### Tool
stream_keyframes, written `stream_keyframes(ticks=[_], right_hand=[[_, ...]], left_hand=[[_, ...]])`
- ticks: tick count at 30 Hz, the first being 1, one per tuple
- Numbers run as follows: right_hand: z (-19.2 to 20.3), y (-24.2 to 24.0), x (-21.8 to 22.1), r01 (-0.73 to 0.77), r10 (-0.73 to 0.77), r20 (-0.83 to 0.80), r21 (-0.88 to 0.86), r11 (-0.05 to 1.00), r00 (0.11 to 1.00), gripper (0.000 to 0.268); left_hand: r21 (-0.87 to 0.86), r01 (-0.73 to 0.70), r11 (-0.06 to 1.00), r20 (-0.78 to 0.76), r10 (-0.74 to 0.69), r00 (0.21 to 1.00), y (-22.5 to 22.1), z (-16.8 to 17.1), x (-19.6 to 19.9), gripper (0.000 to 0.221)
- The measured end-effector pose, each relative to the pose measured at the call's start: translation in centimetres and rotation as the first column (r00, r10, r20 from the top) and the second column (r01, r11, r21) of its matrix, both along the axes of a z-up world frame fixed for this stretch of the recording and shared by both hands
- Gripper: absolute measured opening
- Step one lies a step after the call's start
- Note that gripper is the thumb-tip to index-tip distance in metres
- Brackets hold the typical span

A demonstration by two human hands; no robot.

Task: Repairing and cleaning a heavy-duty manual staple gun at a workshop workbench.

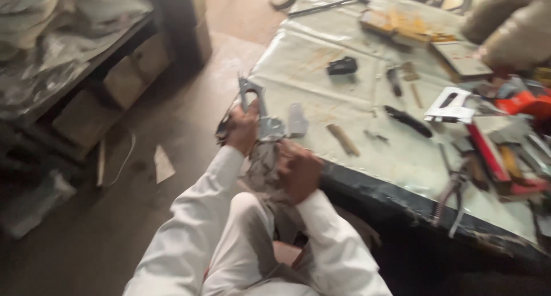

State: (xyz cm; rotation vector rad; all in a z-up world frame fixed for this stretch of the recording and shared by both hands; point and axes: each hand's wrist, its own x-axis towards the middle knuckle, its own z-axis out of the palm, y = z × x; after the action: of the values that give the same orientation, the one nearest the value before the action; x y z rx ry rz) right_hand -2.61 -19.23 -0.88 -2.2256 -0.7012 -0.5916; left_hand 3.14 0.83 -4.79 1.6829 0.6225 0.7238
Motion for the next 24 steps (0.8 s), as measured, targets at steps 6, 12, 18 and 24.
stream_keyframes(ticks=[6,12,18,24], right_hand=[[0.7,2.0,0.3,-0.038,0.036,-0.049,-0.039,0.999,0.998,0.014],[1.2,0.4,0.0,-0.117,0.117,-0.003,-0.033,0.993,0.993,0.016],[1.9,1.2,0.6,-0.114,0.114,-0.003,-0.073,0.991,0.993,0.014],[0.9,1.0,0.1,-0.035,0.031,0.153,0.027,0.999,0.988,0.025]], left_hand=[[-0.149,-0.021,0.989,-0.068,0.011,0.998,-0.3,3.8,-2.1,0.037],[-0.061,-0.033,0.998,-0.084,0.027,0.996,-1.1,4.2,-2.7,0.037],[-0.027,-0.031,0.999,-0.089,0.029,0.996,-0.8,4.8,-2.9,0.039],[-0.054,-0.044,0.998,-0.107,0.038,0.994,-1.3,5.0,-2.9,0.037]])
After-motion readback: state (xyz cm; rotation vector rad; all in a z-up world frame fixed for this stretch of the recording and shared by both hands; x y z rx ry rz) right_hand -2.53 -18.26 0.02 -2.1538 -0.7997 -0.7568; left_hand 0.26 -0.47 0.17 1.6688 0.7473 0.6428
